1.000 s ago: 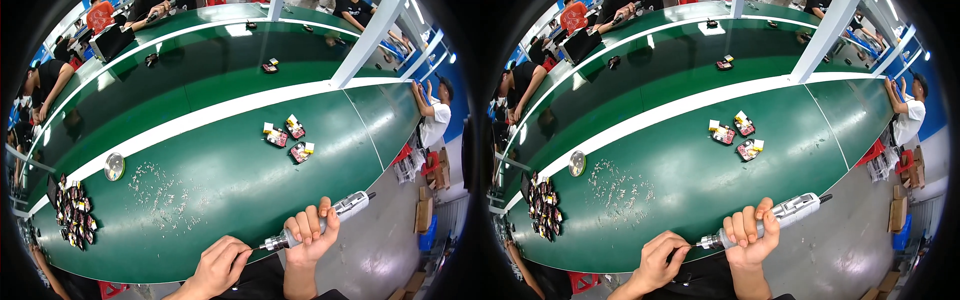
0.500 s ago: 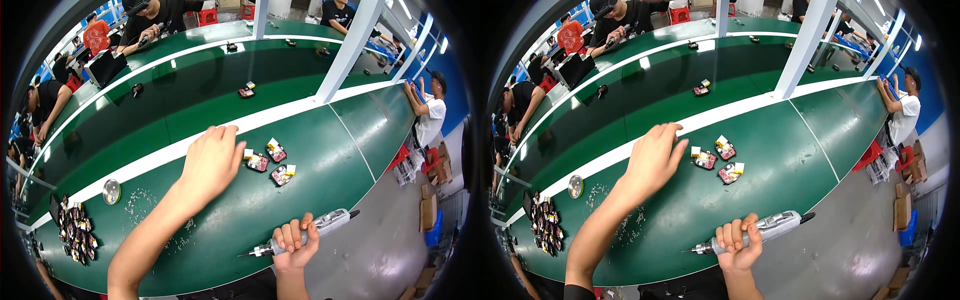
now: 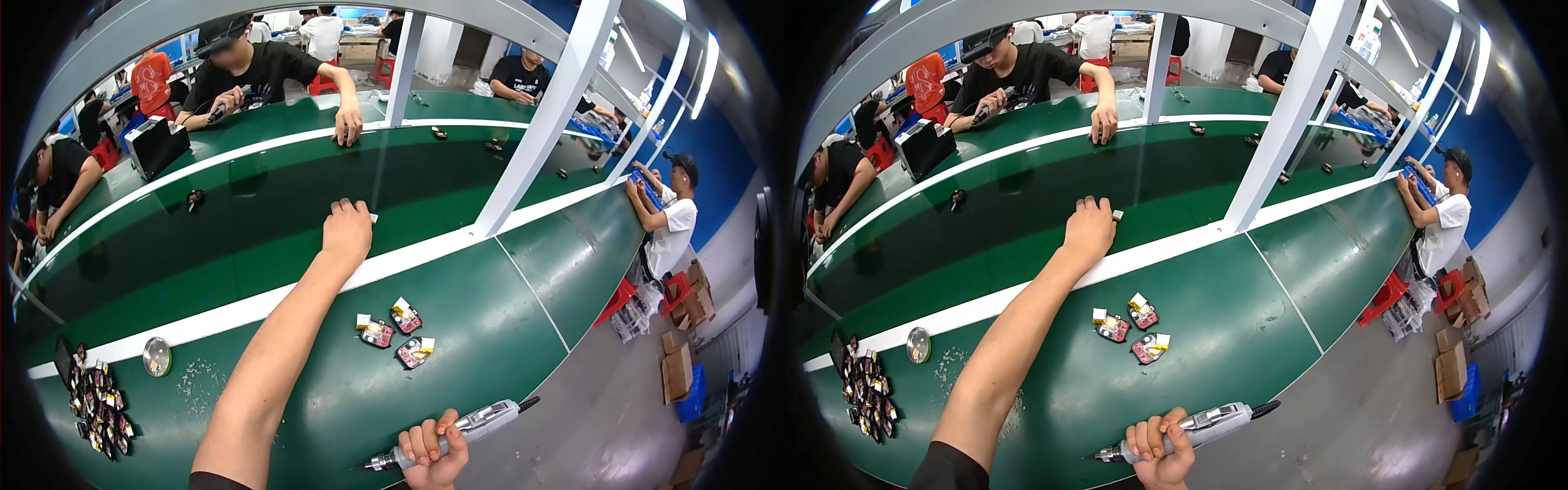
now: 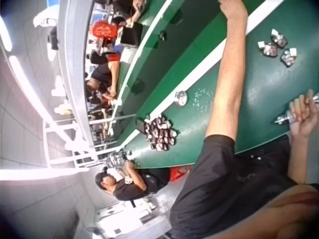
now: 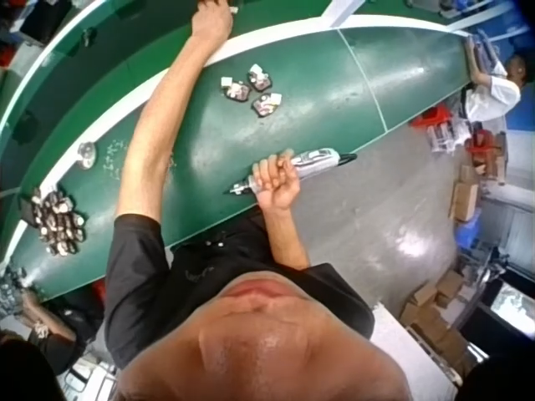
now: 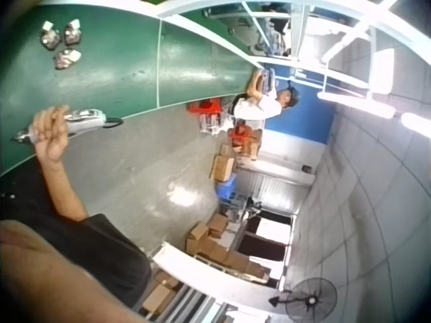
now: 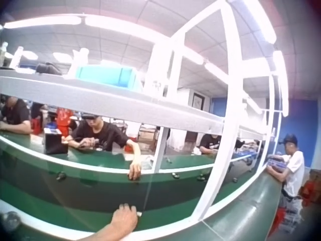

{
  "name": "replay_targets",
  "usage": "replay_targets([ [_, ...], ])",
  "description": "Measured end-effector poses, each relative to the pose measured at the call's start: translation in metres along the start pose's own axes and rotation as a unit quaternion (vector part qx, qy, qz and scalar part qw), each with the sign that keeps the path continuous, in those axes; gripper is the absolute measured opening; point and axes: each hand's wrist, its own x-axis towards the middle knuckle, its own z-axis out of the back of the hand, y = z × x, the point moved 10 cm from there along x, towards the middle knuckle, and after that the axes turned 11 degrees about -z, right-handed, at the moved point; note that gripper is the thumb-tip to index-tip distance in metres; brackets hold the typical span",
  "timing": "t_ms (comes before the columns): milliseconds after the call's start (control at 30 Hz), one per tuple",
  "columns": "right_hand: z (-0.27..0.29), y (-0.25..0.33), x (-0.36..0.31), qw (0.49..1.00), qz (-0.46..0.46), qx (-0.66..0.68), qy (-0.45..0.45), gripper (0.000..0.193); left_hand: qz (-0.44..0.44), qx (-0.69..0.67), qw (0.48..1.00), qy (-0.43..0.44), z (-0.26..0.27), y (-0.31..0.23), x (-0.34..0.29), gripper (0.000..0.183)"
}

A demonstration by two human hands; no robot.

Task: Using an electric screwdriver to fasten screws into small electronic circuit board modules on a factory assembly line.

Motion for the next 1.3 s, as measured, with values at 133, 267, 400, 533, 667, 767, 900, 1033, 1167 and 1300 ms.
replay_targets([
  [133, 0.001, -0.004, -0.005, 1.000, -0.010, -0.001, -0.005, 0.019, -0.075, 0.003, 0.997, -0.010, 0.008, 0.002, -0.006, 0.023],
  [267, 0.005, -0.009, -0.006, 0.998, -0.016, -0.013, 0.064, 0.017, -0.141, -0.105, 0.984, 0.009, 0.043, 0.015, -0.056, 0.033],
  [400, 0.008, 0.004, -0.004, 0.997, 0.001, -0.018, 0.072, 0.019, -0.211, -0.275, 0.936, 0.067, 0.085, -0.034, -0.133, 0.032],
  [533, 0.002, 0.011, -0.003, 0.996, -0.017, 0.001, 0.089, 0.018, -0.308, -0.269, 0.909, 0.083, 0.136, -0.076, -0.220, 0.039],
  [667, 0.009, 0.002, -0.019, 0.995, -0.045, 0.023, 0.087, 0.017, -0.267, -0.321, 0.898, 0.141, 0.136, -0.080, -0.275, 0.040],
  [767, 0.007, -0.008, -0.036, 0.993, -0.064, 0.012, 0.093, 0.016, -0.249, -0.364, 0.894, 0.077, 0.140, -0.075, -0.279, 0.033],
  [900, 0.002, -0.034, -0.053, 0.989, -0.105, -0.014, 0.099, 0.016, -0.195, -0.343, 0.918, 0.049, 0.141, -0.072, -0.285, 0.026],
  [1033, -0.001, -0.062, -0.069, 0.983, -0.155, -0.024, 0.094, 0.013, -0.184, -0.319, 0.929, 0.045, 0.138, -0.073, -0.291, 0.024],
  [1167, 0.007, -0.081, -0.086, 0.982, -0.169, -0.076, 0.027, 0.010, -0.254, -0.263, 0.929, 0.048, 0.141, -0.101, -0.311, 0.022],
  [1300, 0.016, -0.086, -0.097, 0.986, -0.126, -0.107, -0.027, 0.007, -0.341, -0.207, 0.917, 0.004, 0.157, -0.131, -0.338, 0.032],
])
